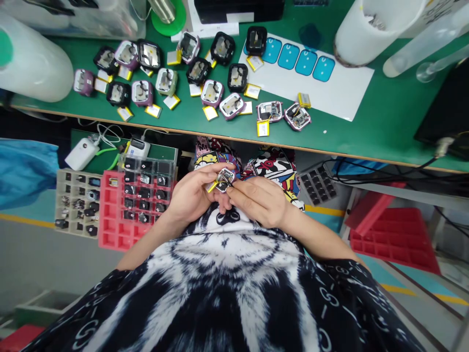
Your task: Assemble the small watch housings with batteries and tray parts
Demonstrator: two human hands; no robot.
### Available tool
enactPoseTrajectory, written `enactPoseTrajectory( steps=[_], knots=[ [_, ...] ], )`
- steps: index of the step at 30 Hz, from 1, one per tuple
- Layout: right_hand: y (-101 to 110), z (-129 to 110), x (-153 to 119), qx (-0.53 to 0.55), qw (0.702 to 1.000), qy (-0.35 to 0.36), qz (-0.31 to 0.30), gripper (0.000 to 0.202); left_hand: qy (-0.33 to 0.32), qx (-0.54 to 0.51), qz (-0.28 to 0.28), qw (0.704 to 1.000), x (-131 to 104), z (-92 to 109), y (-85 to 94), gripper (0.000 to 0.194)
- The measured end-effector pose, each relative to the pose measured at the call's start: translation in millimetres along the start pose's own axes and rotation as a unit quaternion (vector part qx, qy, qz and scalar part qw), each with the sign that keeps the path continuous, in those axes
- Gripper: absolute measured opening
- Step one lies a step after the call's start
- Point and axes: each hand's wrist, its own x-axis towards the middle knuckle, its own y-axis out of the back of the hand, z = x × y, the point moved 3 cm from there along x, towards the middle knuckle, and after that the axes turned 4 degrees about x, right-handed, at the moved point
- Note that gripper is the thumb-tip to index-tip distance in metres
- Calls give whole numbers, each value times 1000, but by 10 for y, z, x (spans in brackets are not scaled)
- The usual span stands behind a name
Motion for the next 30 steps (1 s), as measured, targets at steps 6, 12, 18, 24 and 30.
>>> enactPoseTrajectory(
  steps=[6,12,18,24,30],
  knots=[
    [-12,7,-34,-17,1000,4,1,31,12,7,4,1000,14,-19,-19,47],
    [61,-16,-61,15,1000,-12,-5,38,2,-10,-6,1000,34,-52,-40,56],
    [92,55,-114,11,1000,-16,18,47,9,-30,-59,998,70,-66,-45,64],
    [82,77,-66,12,999,-4,43,43,-2,-34,-74,997,115,-89,-13,64],
    [109,76,-40,2,999,-9,44,42,-6,-43,-96,994,133,-109,-6,61]
  ],
)
